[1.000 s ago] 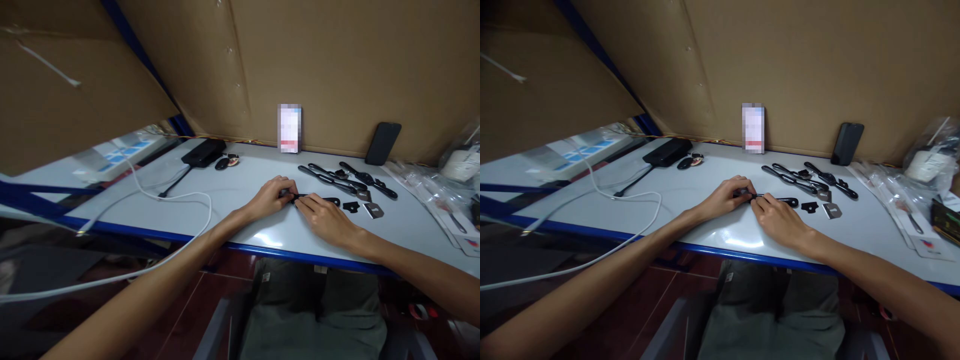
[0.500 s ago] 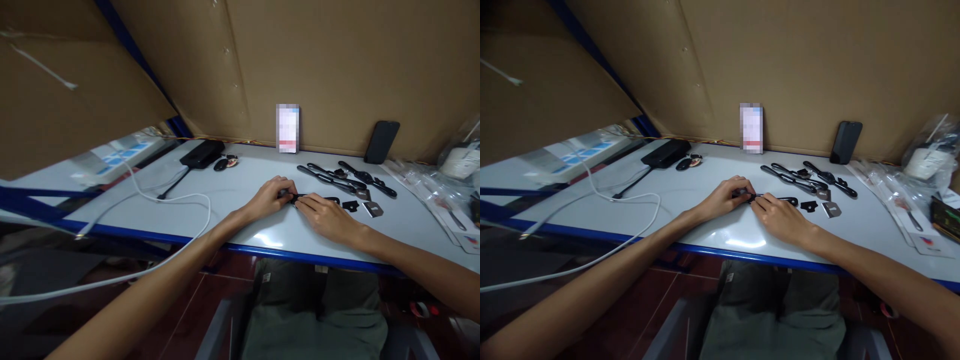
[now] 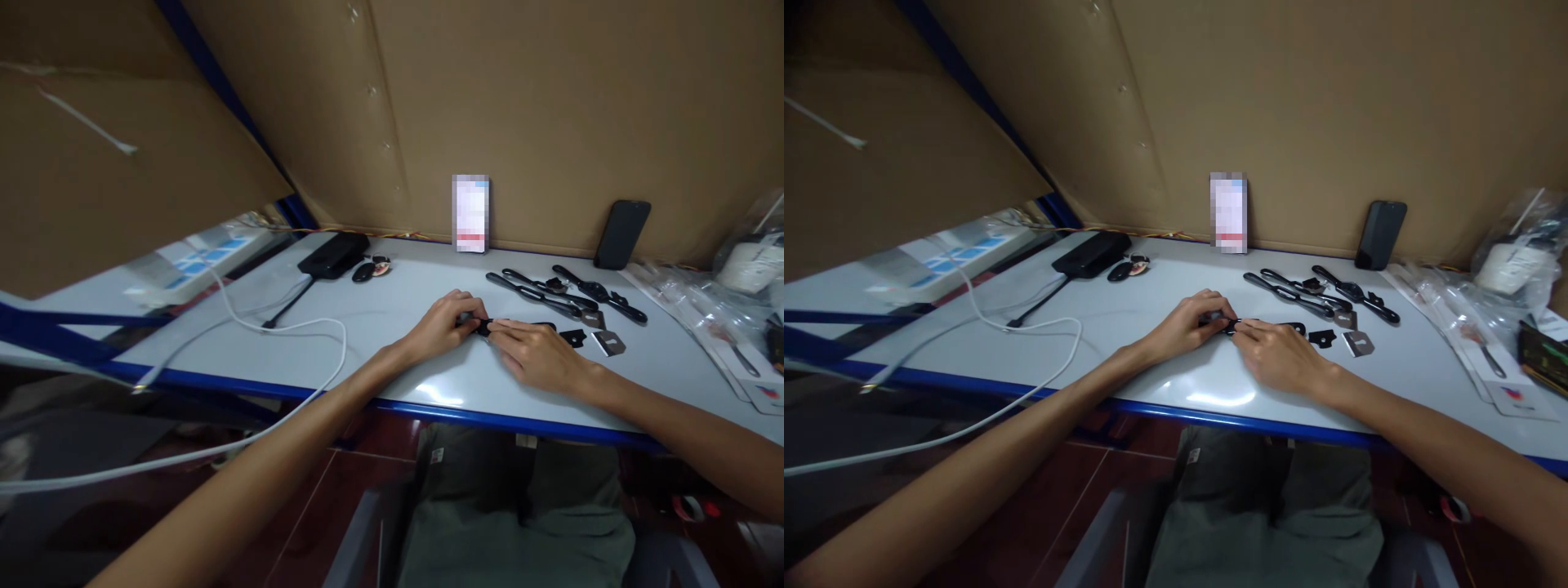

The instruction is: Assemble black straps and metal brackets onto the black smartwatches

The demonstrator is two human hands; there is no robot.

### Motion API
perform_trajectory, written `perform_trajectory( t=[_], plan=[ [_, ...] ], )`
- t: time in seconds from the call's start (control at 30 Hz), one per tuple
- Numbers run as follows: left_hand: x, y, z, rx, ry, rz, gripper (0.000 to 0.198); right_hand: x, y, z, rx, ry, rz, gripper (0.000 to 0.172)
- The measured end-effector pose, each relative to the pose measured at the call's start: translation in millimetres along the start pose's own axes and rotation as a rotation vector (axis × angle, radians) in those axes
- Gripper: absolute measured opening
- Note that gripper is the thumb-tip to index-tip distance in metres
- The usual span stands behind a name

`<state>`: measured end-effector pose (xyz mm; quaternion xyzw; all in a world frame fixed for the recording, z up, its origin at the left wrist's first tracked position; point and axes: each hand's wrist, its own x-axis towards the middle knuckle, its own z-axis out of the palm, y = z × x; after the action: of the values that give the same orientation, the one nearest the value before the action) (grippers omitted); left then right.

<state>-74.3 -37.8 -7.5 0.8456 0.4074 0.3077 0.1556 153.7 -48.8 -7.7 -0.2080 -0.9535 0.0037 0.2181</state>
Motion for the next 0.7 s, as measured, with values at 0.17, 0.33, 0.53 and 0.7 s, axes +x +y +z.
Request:
perform_trajectory(
  t=[0.17, 0.33, 0.53, 0.7],
  plan=[
    [1, -3, 2.9, 0.030, -0.003, 0.002, 0.019, 8, 12, -8, 0.198, 0.337, 0.168, 0.032],
    [2, -4, 5.3, 0.056, 0.001, 0.011, 0.022, 18, 22, -6, 0.185, 0.390, 0.326, 0.013],
    [3, -5, 7.0, 0.077, 0.016, 0.021, 0.022, 19, 22, 17, 0.192, 0.188, 0.435, 0.018],
    [5, -7, 8.8, 0.058, 0.026, 0.009, 0.028, 17, 23, 14, 0.323, 0.190, 0.383, 0.012]
  ],
)
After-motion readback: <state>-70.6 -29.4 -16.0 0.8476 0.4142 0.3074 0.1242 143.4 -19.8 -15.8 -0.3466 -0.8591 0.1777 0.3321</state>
